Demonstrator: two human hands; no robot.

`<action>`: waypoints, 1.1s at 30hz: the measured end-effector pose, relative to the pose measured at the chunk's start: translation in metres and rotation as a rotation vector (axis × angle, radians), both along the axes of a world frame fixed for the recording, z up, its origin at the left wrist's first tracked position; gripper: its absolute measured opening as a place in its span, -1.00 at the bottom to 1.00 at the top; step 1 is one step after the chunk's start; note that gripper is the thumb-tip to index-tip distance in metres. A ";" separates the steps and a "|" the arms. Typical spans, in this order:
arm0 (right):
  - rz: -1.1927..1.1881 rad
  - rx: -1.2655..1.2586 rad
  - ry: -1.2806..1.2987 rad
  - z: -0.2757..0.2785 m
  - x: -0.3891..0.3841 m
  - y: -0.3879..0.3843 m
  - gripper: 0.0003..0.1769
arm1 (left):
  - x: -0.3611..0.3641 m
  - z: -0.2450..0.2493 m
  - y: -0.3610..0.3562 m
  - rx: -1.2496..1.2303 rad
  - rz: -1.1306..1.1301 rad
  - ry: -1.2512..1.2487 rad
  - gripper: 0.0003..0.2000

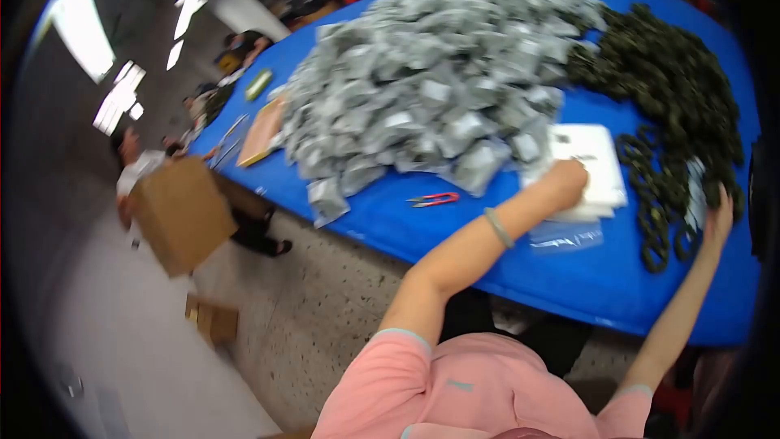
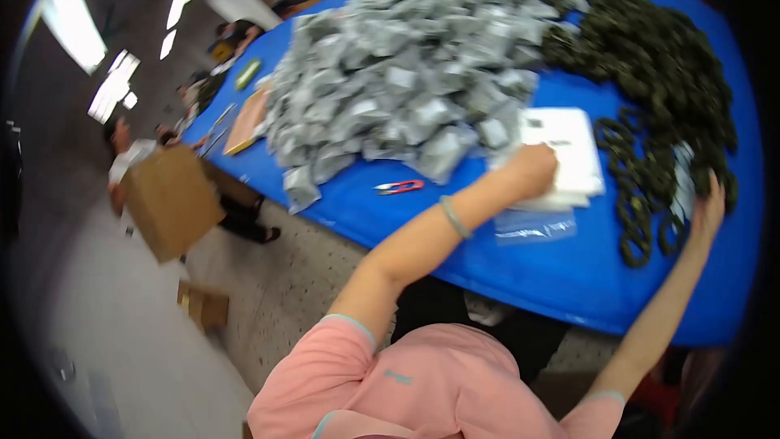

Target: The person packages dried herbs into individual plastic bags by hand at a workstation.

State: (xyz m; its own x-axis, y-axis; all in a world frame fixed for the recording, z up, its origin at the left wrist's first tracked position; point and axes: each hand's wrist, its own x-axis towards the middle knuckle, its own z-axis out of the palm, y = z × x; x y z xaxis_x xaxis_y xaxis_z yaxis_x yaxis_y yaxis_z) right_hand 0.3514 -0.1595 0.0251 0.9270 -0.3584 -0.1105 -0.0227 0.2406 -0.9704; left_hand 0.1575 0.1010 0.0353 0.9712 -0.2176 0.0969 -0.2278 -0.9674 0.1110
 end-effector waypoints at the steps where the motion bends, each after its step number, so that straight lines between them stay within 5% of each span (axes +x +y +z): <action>1: 0.135 0.061 -0.037 -0.053 0.025 -0.018 -0.30 | 0.001 -0.002 -0.001 0.006 0.011 0.009 -0.89; 3: 0.330 0.155 -0.102 -0.125 0.063 -0.038 -0.32 | -0.001 -0.003 0.005 0.026 -0.033 -0.063 -0.90; 10: 0.694 0.319 -0.260 -0.195 0.100 -0.082 -0.37 | 0.014 -0.038 -0.001 0.043 -0.074 -0.290 -0.90; 18: 1.040 0.437 -0.382 -0.251 0.131 -0.163 -0.42 | 0.039 -0.052 0.014 -0.393 0.314 -0.363 -0.91; 22: 0.871 0.356 -0.332 -0.011 -0.049 -0.051 -0.45 | -0.007 -0.001 -0.014 -0.463 0.221 -0.552 -0.94; 24: 0.738 0.315 -0.285 0.045 -0.108 -0.024 -0.47 | -0.039 0.029 -0.024 -0.360 -0.008 -0.531 -0.91; 33: 0.676 0.189 -0.170 0.042 -0.264 -0.015 -0.39 | -0.107 0.007 -0.070 -0.466 -0.113 -0.282 -0.90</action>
State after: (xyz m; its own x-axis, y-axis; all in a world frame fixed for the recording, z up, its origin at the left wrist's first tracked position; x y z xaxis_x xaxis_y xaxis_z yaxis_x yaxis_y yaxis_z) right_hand 0.0869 -0.1746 0.0675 0.9491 0.3109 0.0512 -0.0786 0.3910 -0.9170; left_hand 0.0503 0.0307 0.0427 0.8668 -0.1904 0.4608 -0.4098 -0.7985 0.4409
